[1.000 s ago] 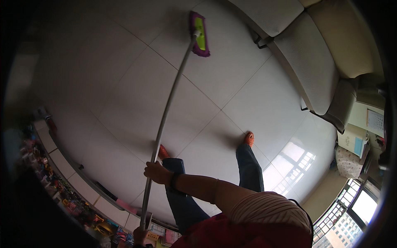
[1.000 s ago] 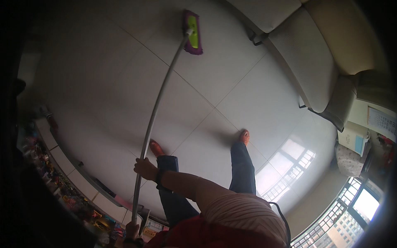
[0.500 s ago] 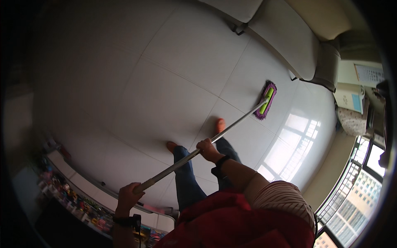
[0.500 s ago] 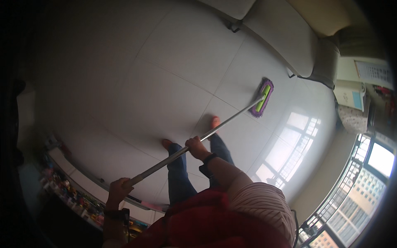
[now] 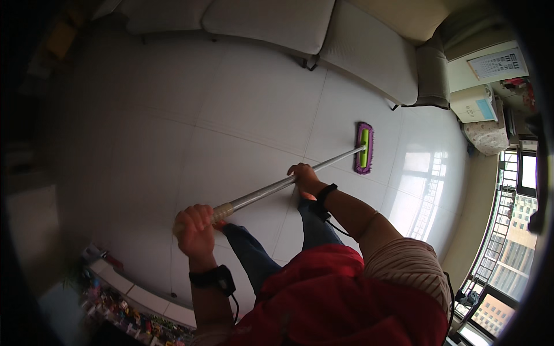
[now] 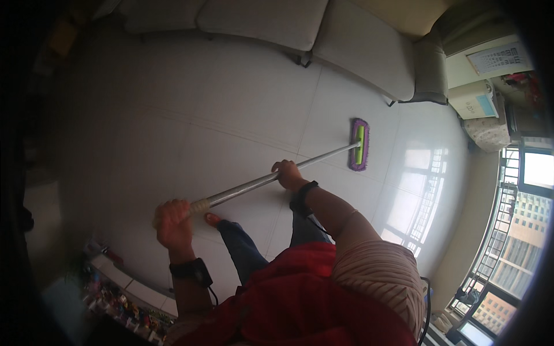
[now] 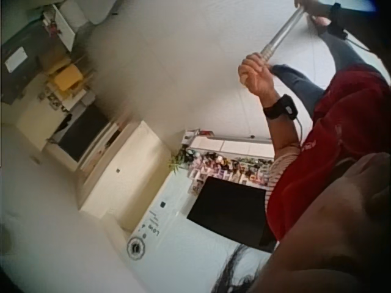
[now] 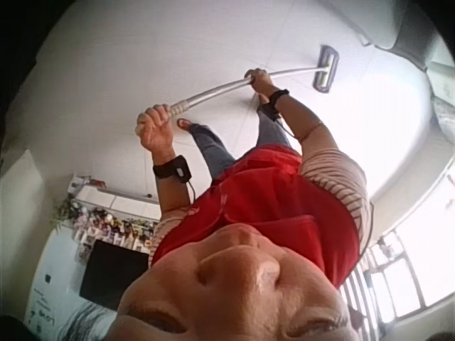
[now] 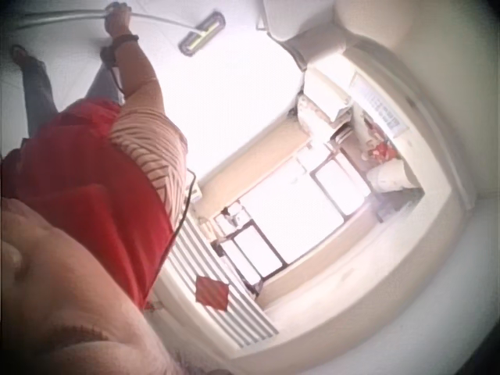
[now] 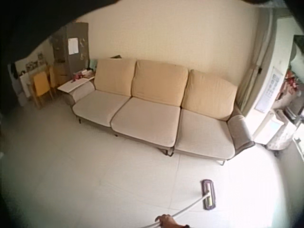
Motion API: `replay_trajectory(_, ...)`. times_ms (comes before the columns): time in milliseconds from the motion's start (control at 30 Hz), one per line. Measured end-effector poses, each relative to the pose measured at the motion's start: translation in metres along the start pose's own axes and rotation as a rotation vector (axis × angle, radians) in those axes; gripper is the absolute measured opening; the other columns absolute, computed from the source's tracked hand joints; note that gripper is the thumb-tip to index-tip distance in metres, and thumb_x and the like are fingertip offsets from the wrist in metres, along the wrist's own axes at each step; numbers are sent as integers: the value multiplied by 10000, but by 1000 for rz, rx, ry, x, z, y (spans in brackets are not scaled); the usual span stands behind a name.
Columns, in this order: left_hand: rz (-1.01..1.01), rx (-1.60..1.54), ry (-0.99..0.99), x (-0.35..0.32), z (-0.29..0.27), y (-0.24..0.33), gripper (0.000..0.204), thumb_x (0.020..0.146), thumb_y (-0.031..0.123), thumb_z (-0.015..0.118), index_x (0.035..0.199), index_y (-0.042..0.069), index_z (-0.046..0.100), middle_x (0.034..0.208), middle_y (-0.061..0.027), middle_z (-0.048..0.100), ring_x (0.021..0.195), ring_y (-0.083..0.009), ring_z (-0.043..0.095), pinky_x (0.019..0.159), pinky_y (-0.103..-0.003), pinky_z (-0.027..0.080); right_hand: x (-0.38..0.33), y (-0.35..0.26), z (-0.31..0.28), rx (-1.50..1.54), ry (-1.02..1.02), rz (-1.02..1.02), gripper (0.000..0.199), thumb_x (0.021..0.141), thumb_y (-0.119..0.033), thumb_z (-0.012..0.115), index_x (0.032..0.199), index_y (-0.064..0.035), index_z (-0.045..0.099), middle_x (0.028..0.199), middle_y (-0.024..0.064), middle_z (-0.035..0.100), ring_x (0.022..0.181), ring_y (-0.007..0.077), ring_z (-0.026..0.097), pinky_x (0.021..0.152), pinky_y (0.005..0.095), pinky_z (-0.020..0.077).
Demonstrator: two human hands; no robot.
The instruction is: The person mops the tiled floor in a living room using a flat mop with a purple and green head. They move the mop back and forth across the floor, covering areas near a sofa, a low cabinet with toys, and a window.
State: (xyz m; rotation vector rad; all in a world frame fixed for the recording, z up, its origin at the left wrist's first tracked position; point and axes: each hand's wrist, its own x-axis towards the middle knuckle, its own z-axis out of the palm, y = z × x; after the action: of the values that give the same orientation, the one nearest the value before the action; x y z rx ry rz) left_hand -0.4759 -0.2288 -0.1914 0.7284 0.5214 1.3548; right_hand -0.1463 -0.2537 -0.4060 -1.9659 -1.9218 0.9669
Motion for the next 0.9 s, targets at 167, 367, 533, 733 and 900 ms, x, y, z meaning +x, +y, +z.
replay_trajectory(167,257,139,307,-29,-122,174,282,871,167,521,638,141,365,621,6,308,608,-139,331,644,-329,314,85,-225,69,-14,-185,-108,218,749,-39,664,936,-149,645,939,97,651,950,315,588,862,424,454)
replay_trajectory(367,418,422,480,-124,-195,410,206,896,197,458,729,77,446,696,-32,377,715,-169,410,936,-409,341,155,-510,189,-18,-269,-643,116,807,-191,629,893,-117,609,863,55,620,863,204,591,849,352,400)
replay_trajectory(533,558,556,499,-123,-181,432,187,867,170,464,702,93,421,657,-21,369,654,-151,376,830,-370,316,184,-579,185,203,-202,-659,85,813,-122,601,890,-88,614,909,78,607,931,266,535,764,402,462)
replay_trajectory(733,524,530,388,-47,-139,388,185,832,137,472,669,113,390,610,-9,359,582,-129,337,702,-324,288,116,-530,119,388,-74,-368,132,762,-65,657,889,-72,625,956,100,573,978,288,489,745,430,491)
replay_trajectory(900,333,355,163,38,-62,318,200,803,110,479,642,130,364,570,2,350,522,-111,303,596,-285,264,48,-373,60,498,429,-108,224,620,-14,711,793,-101,600,837,73,557,886,286,509,721,365,469)
